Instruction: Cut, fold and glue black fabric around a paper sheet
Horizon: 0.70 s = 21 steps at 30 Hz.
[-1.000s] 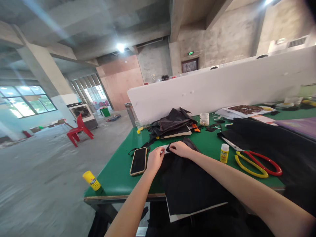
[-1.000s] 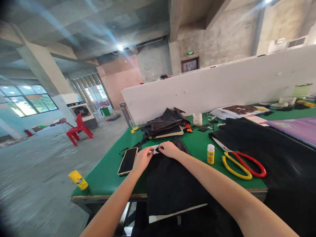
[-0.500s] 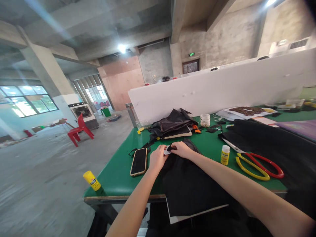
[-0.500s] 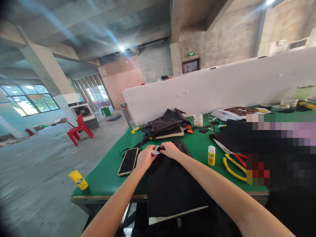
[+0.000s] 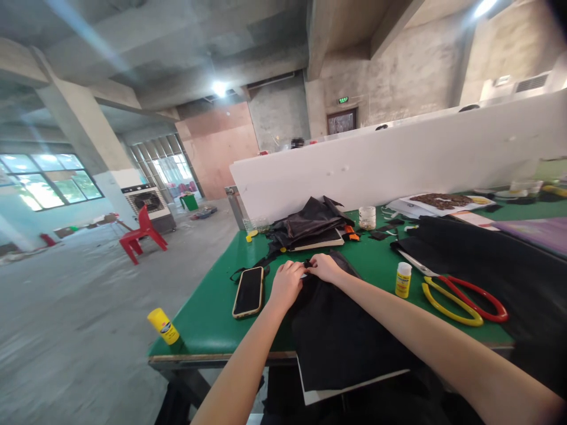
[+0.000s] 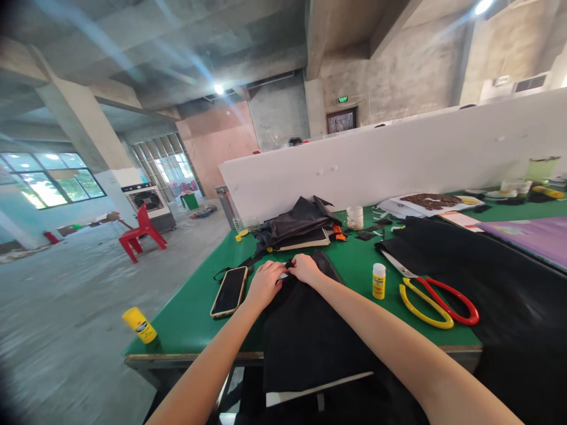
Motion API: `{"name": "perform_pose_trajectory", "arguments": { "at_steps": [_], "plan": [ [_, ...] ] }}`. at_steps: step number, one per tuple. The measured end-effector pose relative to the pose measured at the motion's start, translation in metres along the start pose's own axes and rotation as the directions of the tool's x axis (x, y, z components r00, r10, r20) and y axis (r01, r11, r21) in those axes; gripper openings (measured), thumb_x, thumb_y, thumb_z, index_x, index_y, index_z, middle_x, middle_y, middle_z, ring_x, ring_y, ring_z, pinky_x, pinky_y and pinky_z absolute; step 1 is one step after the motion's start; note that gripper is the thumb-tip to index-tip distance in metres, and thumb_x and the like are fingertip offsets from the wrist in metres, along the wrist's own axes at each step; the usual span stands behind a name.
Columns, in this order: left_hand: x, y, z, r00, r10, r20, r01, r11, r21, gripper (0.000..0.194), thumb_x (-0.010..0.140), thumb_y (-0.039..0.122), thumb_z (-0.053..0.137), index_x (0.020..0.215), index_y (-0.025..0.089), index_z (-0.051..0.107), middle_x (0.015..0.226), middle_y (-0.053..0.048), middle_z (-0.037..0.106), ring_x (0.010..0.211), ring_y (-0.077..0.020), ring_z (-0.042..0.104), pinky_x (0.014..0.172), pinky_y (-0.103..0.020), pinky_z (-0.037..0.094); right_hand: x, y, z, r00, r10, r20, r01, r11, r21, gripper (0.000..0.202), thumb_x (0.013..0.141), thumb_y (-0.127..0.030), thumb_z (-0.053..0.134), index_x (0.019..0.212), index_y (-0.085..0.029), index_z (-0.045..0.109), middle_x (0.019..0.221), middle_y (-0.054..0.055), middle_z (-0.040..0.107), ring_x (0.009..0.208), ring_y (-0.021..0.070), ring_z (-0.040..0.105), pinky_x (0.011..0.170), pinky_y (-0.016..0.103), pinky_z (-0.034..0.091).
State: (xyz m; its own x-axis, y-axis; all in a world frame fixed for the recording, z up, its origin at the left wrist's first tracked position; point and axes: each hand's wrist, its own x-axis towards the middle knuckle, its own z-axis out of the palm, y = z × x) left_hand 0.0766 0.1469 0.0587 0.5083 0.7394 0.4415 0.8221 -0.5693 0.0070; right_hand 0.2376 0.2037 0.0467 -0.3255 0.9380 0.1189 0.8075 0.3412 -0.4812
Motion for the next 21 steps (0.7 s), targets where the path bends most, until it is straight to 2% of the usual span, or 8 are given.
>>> {"name": "perform_pose_trajectory", "arguments": {
  "at_steps": [3,8,15,21],
  "plan": [
    [0.0,-0.002,0.002,0.999,0.042,-0.01,-0.043,0.999,-0.012,0.037,0.077,0.004,0.051,0.108,0.024,0.056,0.111,-0.002,0.059,0.106,-0.0191,0.046,0.092,-0.035,0.038,-0.001,0.002,0.0,1.0,-0.012,-0.009,0.012,1.0,0.004,0.027,0.087,-0.033,0.051,0.107,-0.015,0.056,0.107,0.006,0.058,0.092,0.0169,0.057,0.079,0.037,0.049],
    [0.0,-0.004,0.006,0.997,0.082,-0.014,-0.082,0.996,-0.021,0.034,0.076,0.002,0.05,0.102,0.022,0.06,0.111,-0.001,0.061,0.109,-0.0181,0.046,0.094,-0.033,0.037,-0.003,0.005,0.001,1.0,-0.027,-0.004,0.027,1.0,0.0,0.026,0.087,-0.033,0.052,0.105,-0.015,0.057,0.106,0.006,0.058,0.091,0.0169,0.057,0.079,0.038,0.049],
    [0.001,0.0,0.004,0.998,0.059,-0.019,-0.059,0.998,-0.007,0.031,0.078,0.003,0.046,0.101,0.019,0.058,0.104,-0.004,0.059,0.103,-0.0186,0.048,0.088,-0.033,0.041,-0.002,0.009,0.0,0.999,-0.007,-0.04,0.009,0.999,0.044,0.027,0.087,-0.033,0.051,0.107,-0.015,0.056,0.107,0.006,0.058,0.092,0.017,0.057,0.079,0.038,0.049],
    [0.002,-0.002,0.006,0.997,0.078,0.025,-0.078,0.997,-0.018,0.042,0.077,0.002,0.044,0.112,0.021,0.055,0.117,-0.002,0.057,0.109,-0.0178,0.045,0.093,-0.033,0.037,0.002,0.013,-0.001,0.999,0.001,-0.051,0.004,0.996,0.084,0.026,0.087,-0.033,0.051,0.106,-0.015,0.056,0.105,0.006,0.058,0.089,0.0161,0.058,0.077,0.036,0.05]
  ]
}}
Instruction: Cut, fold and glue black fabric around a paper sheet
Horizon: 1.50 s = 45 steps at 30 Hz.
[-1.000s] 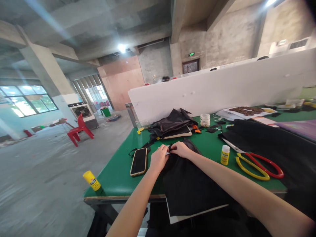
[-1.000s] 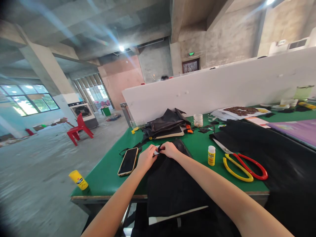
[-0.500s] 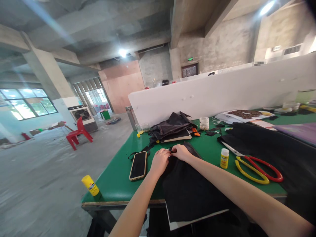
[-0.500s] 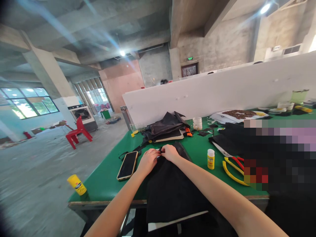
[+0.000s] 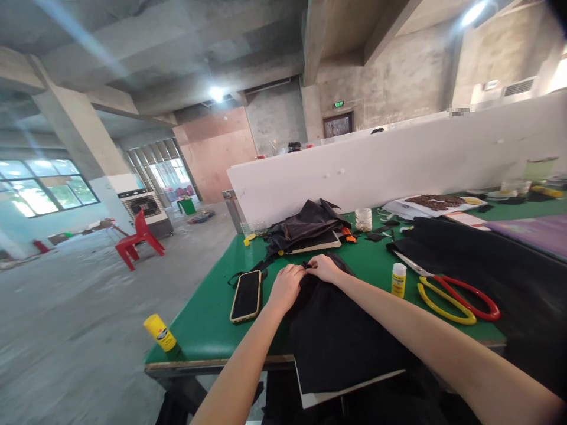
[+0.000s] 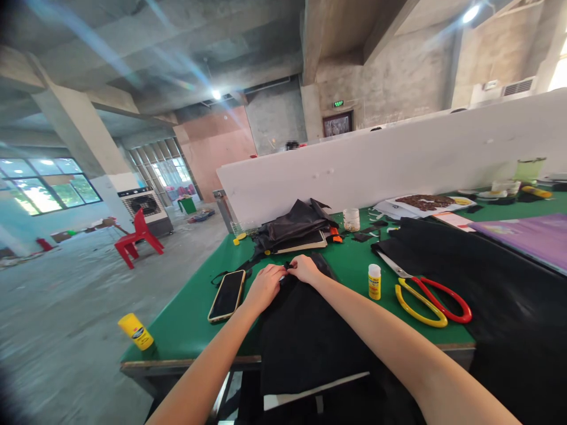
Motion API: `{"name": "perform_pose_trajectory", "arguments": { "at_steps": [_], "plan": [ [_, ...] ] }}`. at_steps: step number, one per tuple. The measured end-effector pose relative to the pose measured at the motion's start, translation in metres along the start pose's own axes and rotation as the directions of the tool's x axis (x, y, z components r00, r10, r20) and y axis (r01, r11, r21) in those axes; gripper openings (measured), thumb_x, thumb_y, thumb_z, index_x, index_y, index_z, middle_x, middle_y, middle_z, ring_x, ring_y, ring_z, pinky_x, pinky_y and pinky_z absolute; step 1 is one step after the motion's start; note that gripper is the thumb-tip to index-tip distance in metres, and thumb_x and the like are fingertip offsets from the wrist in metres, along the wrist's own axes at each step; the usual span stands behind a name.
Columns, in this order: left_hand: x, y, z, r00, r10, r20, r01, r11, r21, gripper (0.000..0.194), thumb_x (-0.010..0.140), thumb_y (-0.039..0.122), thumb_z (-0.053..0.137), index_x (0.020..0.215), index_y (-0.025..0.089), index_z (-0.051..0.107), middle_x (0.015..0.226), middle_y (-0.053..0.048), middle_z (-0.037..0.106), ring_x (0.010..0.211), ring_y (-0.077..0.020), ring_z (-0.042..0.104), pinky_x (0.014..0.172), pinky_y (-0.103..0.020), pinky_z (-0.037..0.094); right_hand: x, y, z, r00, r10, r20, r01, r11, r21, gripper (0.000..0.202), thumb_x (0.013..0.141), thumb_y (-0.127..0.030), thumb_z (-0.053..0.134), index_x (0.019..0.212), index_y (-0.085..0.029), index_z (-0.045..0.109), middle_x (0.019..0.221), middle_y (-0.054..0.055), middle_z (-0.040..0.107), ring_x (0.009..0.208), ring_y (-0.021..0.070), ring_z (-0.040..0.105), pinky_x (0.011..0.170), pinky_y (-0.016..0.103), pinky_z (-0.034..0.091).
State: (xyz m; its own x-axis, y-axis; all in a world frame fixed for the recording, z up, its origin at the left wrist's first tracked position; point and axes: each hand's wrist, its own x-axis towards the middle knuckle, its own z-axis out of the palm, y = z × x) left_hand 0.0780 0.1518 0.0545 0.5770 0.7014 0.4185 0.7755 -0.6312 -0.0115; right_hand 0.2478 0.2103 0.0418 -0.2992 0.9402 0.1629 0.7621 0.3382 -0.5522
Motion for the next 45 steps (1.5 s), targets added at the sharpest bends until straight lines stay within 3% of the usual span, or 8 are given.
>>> {"name": "perform_pose_trajectory", "arguments": {
  "at_steps": [12,14,17,18,25,30,38,45],
  "plan": [
    [-0.005,-0.01,0.014,0.997,-0.009,0.07,0.013,0.998,-0.062,0.044,0.082,0.006,0.04,0.119,0.025,0.056,0.123,0.0,0.058,0.115,-0.0183,0.045,0.1,-0.036,0.032,-0.091,-0.062,-0.078,0.839,-0.19,-0.51,0.223,0.975,0.003,0.025,0.081,-0.023,0.05,0.106,-0.019,0.053,0.095,0.003,0.06,0.072,0.0125,0.054,0.07,0.026,0.045],
    [-0.005,-0.011,0.017,0.998,-0.021,0.064,0.027,0.996,-0.086,0.044,0.081,0.006,0.04,0.118,0.025,0.057,0.124,0.0,0.057,0.116,-0.0182,0.045,0.099,-0.036,0.033,-0.128,-0.051,-0.102,0.732,-0.156,-0.663,0.193,0.981,-0.018,0.03,0.083,-0.028,0.046,0.112,-0.019,0.049,0.097,0.006,0.057,0.08,0.016,0.053,0.078,0.032,0.043],
    [-0.005,-0.014,0.021,0.998,-0.035,0.048,0.041,0.991,-0.126,0.044,0.081,0.006,0.038,0.117,0.023,0.057,0.125,0.0,0.056,0.117,-0.018,0.044,0.098,-0.035,0.036,-0.174,-0.01,-0.119,0.383,-0.089,-0.919,-0.058,0.991,-0.12,0.049,0.079,-0.039,0.053,0.122,-0.018,0.042,0.106,0.011,0.055,0.087,0.0222,0.053,0.083,0.04,0.041],
    [-0.005,-0.016,0.023,0.998,-0.038,0.041,0.044,0.989,-0.139,0.043,0.082,0.007,0.038,0.117,0.023,0.057,0.124,0.0,0.056,0.117,-0.0177,0.045,0.098,-0.035,0.036,-0.184,0.008,-0.118,0.376,-0.081,-0.923,-0.15,0.978,-0.147,0.058,0.077,-0.043,0.054,0.126,-0.016,0.038,0.11,0.014,0.055,0.091,0.0249,0.053,0.086,0.043,0.039],
    [-0.004,-0.023,0.028,0.999,-0.045,0.02,0.048,0.981,-0.19,0.04,0.083,0.009,0.039,0.115,0.023,0.058,0.122,-0.001,0.058,0.115,-0.0172,0.047,0.098,-0.036,0.038,-0.19,0.07,-0.079,0.761,0.201,-0.617,-0.463,0.834,-0.3,0.076,0.079,-0.05,0.05,0.134,-0.006,0.022,0.106,0.02,0.062,0.089,0.0322,0.06,0.069,0.038,0.045],
    [-0.005,-0.023,0.029,0.998,-0.051,0.036,0.058,0.977,-0.204,0.041,0.083,0.01,0.039,0.117,0.024,0.057,0.124,-0.001,0.057,0.116,-0.0181,0.046,0.099,-0.037,0.037,-0.171,0.049,-0.077,0.778,0.303,-0.55,-0.505,0.822,-0.263,0.039,0.082,-0.037,0.047,0.114,-0.016,0.045,0.082,0.012,0.068,0.07,0.0276,0.065,0.057,0.032,0.043],
    [-0.006,-0.026,0.034,0.996,-0.074,0.047,0.082,0.975,-0.206,0.045,0.083,0.01,0.039,0.123,0.026,0.053,0.127,0.0,0.054,0.117,-0.0174,0.044,0.1,-0.037,0.036,-0.095,-0.025,-0.093,0.953,-0.013,-0.302,0.075,0.978,0.193,0.043,0.085,-0.042,0.042,0.12,-0.019,0.05,0.073,0.001,0.066,0.058,0.0132,0.06,0.055,0.023,0.043],
    [-0.009,-0.025,0.032,0.994,-0.11,0.011,0.11,0.973,-0.204,0.044,0.082,0.011,0.04,0.121,0.026,0.053,0.134,-0.003,0.044,0.12,-0.0195,0.041,0.1,-0.038,0.036,-0.04,-0.046,-0.078,0.929,-0.049,-0.367,0.089,0.992,0.092,0.039,0.073,-0.055,0.055,0.069,-0.016,0.061,0.063,0.0,0.06,0.056,0.0114,0.05,0.05,0.022,0.032]
  ]
}}
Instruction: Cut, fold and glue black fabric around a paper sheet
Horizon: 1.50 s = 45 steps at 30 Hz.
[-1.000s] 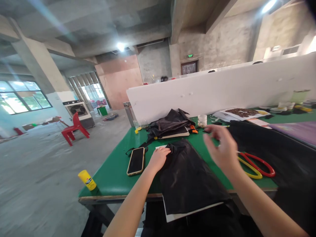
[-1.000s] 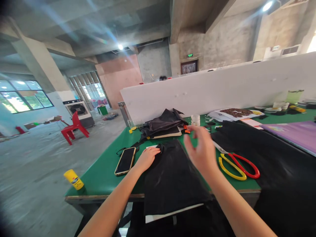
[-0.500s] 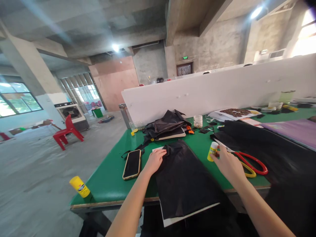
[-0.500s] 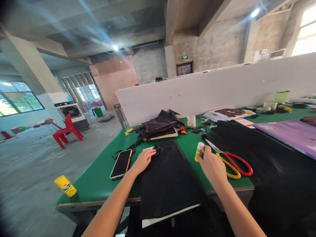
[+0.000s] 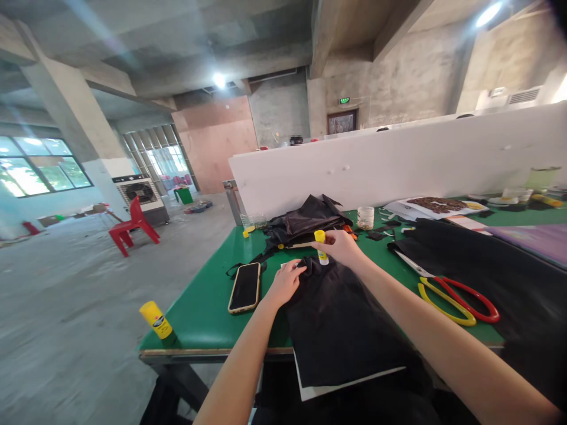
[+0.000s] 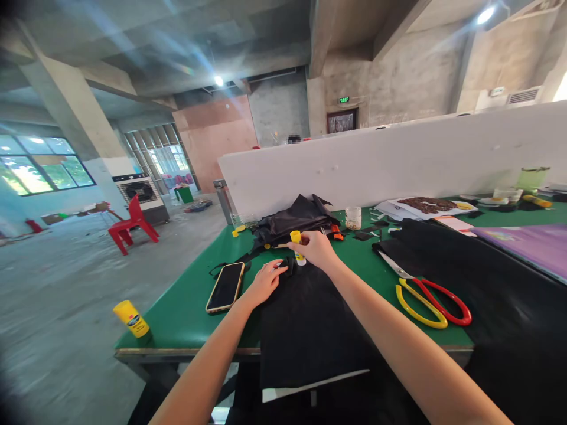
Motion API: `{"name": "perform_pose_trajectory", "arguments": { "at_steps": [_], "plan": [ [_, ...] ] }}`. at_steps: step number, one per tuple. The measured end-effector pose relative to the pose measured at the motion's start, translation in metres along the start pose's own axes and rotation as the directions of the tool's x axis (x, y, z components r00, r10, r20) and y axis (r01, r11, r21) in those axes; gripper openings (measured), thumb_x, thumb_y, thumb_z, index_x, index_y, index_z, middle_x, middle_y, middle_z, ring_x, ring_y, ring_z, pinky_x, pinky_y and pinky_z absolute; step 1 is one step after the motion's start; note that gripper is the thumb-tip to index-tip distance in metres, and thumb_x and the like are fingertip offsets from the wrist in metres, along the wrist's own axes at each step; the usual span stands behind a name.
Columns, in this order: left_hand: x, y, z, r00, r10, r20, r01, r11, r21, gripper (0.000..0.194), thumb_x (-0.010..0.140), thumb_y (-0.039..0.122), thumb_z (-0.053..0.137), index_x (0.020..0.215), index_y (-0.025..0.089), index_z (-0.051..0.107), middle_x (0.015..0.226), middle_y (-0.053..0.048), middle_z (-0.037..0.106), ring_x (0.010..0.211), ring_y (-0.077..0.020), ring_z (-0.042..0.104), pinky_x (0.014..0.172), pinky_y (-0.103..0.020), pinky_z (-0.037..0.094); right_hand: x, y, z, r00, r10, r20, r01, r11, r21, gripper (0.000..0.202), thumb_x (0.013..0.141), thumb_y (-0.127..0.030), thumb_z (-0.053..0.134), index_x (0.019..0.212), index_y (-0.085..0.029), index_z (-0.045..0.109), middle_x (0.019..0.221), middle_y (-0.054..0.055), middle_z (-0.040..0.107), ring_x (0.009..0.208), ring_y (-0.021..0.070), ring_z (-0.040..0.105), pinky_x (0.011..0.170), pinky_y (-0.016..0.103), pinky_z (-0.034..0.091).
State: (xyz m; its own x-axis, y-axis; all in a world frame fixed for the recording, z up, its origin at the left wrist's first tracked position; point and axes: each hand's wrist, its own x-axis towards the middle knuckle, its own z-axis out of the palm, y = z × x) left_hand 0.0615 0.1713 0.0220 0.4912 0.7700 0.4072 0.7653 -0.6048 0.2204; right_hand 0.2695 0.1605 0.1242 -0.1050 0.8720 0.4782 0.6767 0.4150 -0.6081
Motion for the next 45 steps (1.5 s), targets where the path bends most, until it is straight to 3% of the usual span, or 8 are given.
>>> {"name": "perform_pose_trajectory", "arguments": {
  "at_steps": [9,16,21,25,36,42,45],
  "plan": [
    [0.002,-0.003,0.001,0.999,-0.031,0.029,0.032,0.999,-0.044,0.042,0.079,0.01,0.043,0.118,0.024,0.055,0.133,-0.004,0.046,0.121,-0.0195,0.041,0.1,-0.039,0.037,0.007,0.017,0.047,0.994,-0.088,0.059,0.096,0.984,-0.149,0.038,0.073,-0.052,0.056,0.057,-0.017,0.056,0.055,0.001,0.057,0.049,0.0112,0.046,0.047,0.023,0.026],
    [0.003,-0.006,0.001,0.996,-0.07,0.051,0.073,0.995,-0.068,0.041,0.078,0.01,0.047,0.117,0.021,0.053,0.131,-0.006,0.048,0.119,-0.021,0.042,0.098,-0.04,0.038,0.002,0.018,0.06,0.959,-0.226,0.17,0.257,0.947,-0.19,0.035,0.079,-0.049,0.05,0.066,-0.017,0.056,0.061,0.001,0.059,0.054,0.0109,0.048,0.051,0.022,0.028],
    [0.003,-0.006,0.003,0.994,-0.097,0.052,0.1,0.994,-0.054,0.03,0.079,0.012,0.047,0.107,0.018,0.057,0.124,-0.008,0.052,0.117,-0.0222,0.043,0.098,-0.04,0.038,0.003,0.01,0.067,0.91,-0.312,0.273,0.375,0.899,-0.227,0.027,0.072,-0.045,0.06,0.072,-0.018,0.058,0.065,0.001,0.061,0.056,0.0121,0.05,0.051,0.022,0.026],
    [0.005,-0.008,0.006,0.992,-0.109,0.062,0.113,0.992,-0.05,0.03,0.08,0.013,0.045,0.106,0.017,0.058,0.124,-0.008,0.051,0.116,-0.0233,0.043,0.098,-0.04,0.038,0.007,0.011,0.072,0.905,-0.307,0.295,0.387,0.883,-0.267,0.023,0.07,-0.041,0.061,0.073,-0.019,0.059,0.065,0.002,0.062,0.057,0.0135,0.051,0.051,0.023,0.025],
    [0.005,-0.007,0.005,0.989,-0.116,0.093,0.123,0.99,-0.073,0.039,0.079,0.013,0.045,0.115,0.019,0.056,0.132,-0.005,0.047,0.12,-0.0237,0.04,0.101,-0.04,0.035,-0.003,0.018,0.072,0.947,-0.264,0.182,0.313,0.886,-0.342,0.024,0.069,-0.043,0.058,0.075,-0.02,0.059,0.068,0.003,0.063,0.062,0.0168,0.055,0.054,0.025,0.024],
    [0.005,-0.007,0.005,0.991,-0.107,0.083,0.114,0.99,-0.079,0.047,0.077,0.011,0.044,0.121,0.026,0.052,0.134,-0.001,0.045,0.121,-0.0216,0.039,0.1,-0.04,0.036,-0.005,0.013,0.068,0.981,-0.19,-0.032,0.165,0.914,-0.371,0.029,0.083,-0.038,0.037,0.082,-0.016,0.057,0.065,0.005,0.06,0.06,0.017,0.054,0.055,0.025,0.027],
    [0.004,-0.007,0.005,0.991,-0.11,0.08,0.116,0.99,-0.077,0.042,0.077,0.013,0.046,0.116,0.024,0.055,0.133,-0.002,0.046,0.12,-0.0225,0.04,0.099,-0.04,0.037,-0.005,0.012,0.074,0.977,-0.212,0.0,0.199,0.916,-0.348,0.028,0.083,-0.04,0.04,0.079,-0.017,0.056,0.065,0.003,0.06,0.059,0.0147,0.054,0.054,0.023,0.028]
  ]
}}
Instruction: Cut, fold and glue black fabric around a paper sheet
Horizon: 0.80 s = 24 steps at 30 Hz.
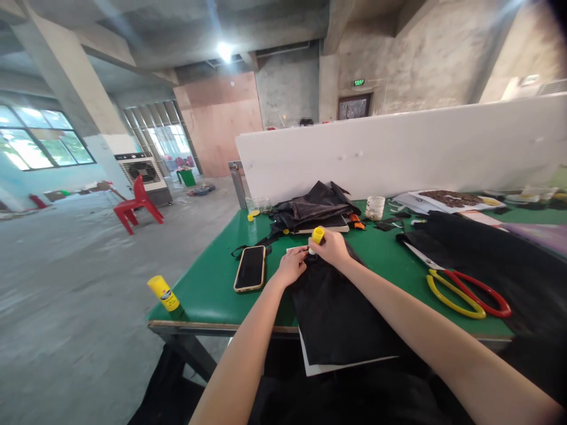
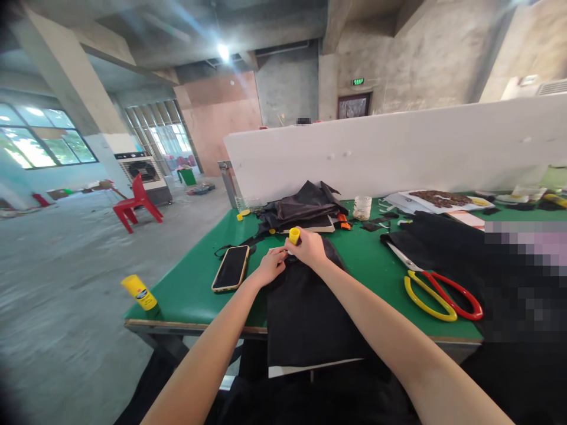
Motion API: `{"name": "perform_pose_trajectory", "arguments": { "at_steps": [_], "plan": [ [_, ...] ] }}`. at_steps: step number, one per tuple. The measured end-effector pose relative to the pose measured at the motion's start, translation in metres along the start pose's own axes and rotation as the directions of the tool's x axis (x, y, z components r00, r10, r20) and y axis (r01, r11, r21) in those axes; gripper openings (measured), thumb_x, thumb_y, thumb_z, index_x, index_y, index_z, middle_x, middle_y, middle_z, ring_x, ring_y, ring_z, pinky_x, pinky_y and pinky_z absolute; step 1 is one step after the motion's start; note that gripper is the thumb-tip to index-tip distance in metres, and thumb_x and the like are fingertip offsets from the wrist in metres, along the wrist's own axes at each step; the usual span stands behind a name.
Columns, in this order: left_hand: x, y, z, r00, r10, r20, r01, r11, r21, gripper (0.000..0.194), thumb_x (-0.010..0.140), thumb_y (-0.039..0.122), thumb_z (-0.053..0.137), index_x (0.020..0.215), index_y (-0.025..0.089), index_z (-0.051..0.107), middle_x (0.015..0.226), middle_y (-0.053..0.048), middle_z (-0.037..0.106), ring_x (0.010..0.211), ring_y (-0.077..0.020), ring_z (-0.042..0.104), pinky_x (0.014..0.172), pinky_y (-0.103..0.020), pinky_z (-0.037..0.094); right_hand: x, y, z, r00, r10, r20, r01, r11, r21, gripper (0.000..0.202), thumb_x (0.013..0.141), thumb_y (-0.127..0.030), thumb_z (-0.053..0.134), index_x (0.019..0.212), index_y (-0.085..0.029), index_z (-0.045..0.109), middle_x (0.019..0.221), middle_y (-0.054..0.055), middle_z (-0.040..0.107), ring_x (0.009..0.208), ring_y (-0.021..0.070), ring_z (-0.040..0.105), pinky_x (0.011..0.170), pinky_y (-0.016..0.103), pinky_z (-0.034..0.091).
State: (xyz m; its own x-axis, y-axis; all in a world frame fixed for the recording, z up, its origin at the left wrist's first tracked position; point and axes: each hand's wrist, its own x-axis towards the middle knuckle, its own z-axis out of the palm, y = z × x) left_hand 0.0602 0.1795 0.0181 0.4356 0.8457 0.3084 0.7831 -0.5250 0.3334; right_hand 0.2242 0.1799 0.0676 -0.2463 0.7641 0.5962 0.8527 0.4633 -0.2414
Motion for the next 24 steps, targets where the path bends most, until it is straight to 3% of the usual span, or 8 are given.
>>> {"name": "perform_pose_trajectory", "arguments": {
  "at_steps": [4,7,12,16,20,24],
  "plan": [
    [0.001,-0.001,0.002,1.0,-0.022,-0.001,0.022,1.0,0.004,0.038,0.078,0.015,0.048,0.114,0.021,0.056,0.131,-0.006,0.048,0.119,-0.0248,0.041,0.098,-0.043,0.037,0.0,-0.001,0.008,0.987,-0.11,0.115,0.106,0.994,0.035,0.019,0.072,-0.039,0.055,0.068,-0.02,0.055,0.063,0.0,0.061,0.056,0.0123,0.052,0.052,0.022,0.027],
    [0.001,-0.002,0.002,1.0,-0.02,0.01,0.02,1.0,0.003,0.038,0.077,0.014,0.047,0.114,0.022,0.057,0.132,-0.005,0.047,0.12,-0.0248,0.04,0.1,-0.042,0.036,0.0,0.003,0.011,0.984,-0.109,0.141,0.107,0.994,0.023,0.019,0.073,-0.038,0.054,0.072,-0.02,0.057,0.067,0.002,0.063,0.059,0.0138,0.054,0.054,0.023,0.026],
    [0.0,0.001,-0.001,1.0,-0.004,0.009,0.004,1.0,-0.007,0.044,0.077,0.012,0.046,0.118,0.025,0.054,0.133,-0.001,0.046,0.12,-0.0227,0.04,0.101,-0.04,0.035,0.0,0.012,0.008,0.991,-0.059,0.119,0.06,0.998,-0.013,0.019,0.075,-0.038,0.054,0.077,-0.02,0.058,0.072,0.004,0.064,0.064,0.0164,0.056,0.054,0.024,0.027],
    [-0.002,0.004,-0.003,1.0,0.001,-0.015,-0.001,1.0,-0.009,0.044,0.077,0.012,0.045,0.119,0.023,0.054,0.134,-0.003,0.046,0.122,-0.0223,0.04,0.102,-0.039,0.035,0.001,0.021,-0.001,0.999,-0.014,0.036,0.014,1.0,-0.022,0.016,0.075,-0.034,0.055,0.08,-0.019,0.058,0.08,0.005,0.065,0.071,0.0174,0.058,0.057,0.024,0.031],
    [-0.002,0.002,-0.001,0.999,0.0,-0.036,0.0,1.0,-0.02,0.044,0.076,0.012,0.047,0.119,0.022,0.055,0.133,-0.003,0.048,0.121,-0.0212,0.041,0.101,-0.039,0.036,0.001,0.026,-0.01,0.993,0.084,-0.082,-0.085,0.996,-0.003,0.032,0.088,-0.038,0.035,0.091,-0.015,0.056,0.077,0.007,0.063,0.066,0.0167,0.056,0.057,0.024,0.034],
    [-0.002,-0.001,0.002,0.998,-0.018,-0.055,0.016,0.999,-0.035,0.046,0.075,0.012,0.046,0.12,0.022,0.051,0.132,-0.003,0.048,0.121,-0.0205,0.041,0.1,-0.039,0.036,0.0,0.019,-0.002,1.0,0.014,-0.001,-0.014,0.998,0.067,0.032,0.089,-0.037,0.033,0.092,-0.015,0.057,0.075,0.004,0.063,0.062,0.0137,0.055,0.055,0.022,0.036]
  ]
}}
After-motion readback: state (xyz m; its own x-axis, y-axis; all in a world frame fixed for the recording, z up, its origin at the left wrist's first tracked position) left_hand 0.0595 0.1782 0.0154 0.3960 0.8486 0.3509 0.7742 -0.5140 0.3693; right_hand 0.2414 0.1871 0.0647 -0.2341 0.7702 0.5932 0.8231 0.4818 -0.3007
